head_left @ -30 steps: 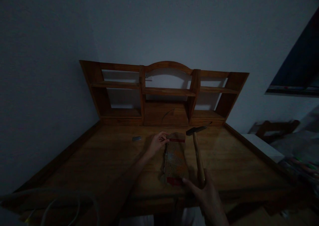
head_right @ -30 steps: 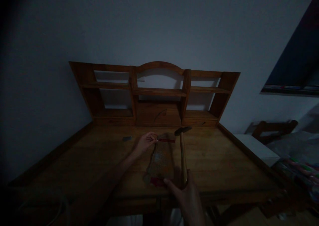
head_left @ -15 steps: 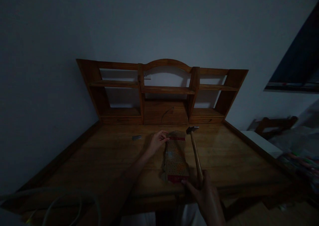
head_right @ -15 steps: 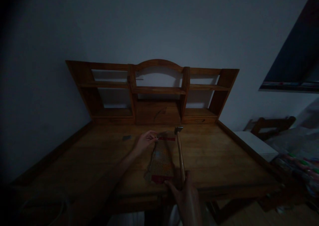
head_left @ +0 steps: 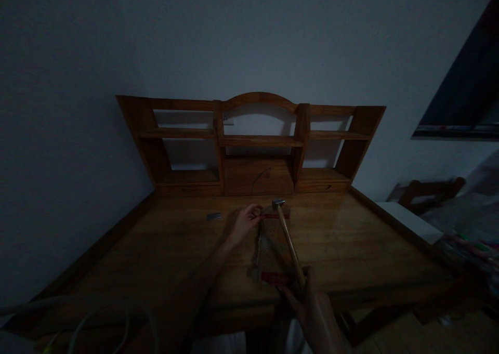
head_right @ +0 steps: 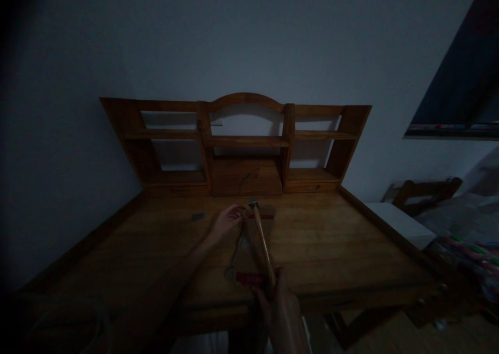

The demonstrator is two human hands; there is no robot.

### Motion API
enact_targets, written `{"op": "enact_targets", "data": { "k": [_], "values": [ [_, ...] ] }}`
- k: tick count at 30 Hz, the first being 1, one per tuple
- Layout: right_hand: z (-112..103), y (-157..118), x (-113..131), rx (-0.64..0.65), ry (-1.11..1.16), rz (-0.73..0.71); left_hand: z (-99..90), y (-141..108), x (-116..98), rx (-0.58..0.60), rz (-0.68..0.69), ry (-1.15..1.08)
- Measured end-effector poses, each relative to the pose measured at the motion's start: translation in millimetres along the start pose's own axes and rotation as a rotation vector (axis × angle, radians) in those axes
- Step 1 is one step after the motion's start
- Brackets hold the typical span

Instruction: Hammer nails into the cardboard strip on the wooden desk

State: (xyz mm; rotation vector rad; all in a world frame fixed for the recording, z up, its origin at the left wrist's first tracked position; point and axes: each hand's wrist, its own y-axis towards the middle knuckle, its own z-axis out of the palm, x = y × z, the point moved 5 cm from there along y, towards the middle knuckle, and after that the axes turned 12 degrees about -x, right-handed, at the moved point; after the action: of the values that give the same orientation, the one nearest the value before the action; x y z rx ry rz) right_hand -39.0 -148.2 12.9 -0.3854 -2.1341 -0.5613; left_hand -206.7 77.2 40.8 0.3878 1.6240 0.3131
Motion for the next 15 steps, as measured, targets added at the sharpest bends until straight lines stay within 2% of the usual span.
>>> {"op": "enact_targets", "data": {
  "k": [3,8,11,15],
  "values": [
    [-4.3,3.6,7.8,-0.03,-0.015,-0.036,0.5,0.6,-0.2,0.0,0.012,0.029],
    [-25.3,13.8,18.8,-0.138,-0.015,-0.094,2.0,-0.3,0.7,-0.016,-0.004,-0.022],
    [-34.0,16.9,15.7,-0.163,0.007,-0.091,2.9,-1.2,1.5,0.001,0.004,-0.02],
    [-33.2,16.1,7.4,-0.129,0.02,-0.066,1.9,-1.0,1.1,-0.007,0.04,0.017]
  ]
}}
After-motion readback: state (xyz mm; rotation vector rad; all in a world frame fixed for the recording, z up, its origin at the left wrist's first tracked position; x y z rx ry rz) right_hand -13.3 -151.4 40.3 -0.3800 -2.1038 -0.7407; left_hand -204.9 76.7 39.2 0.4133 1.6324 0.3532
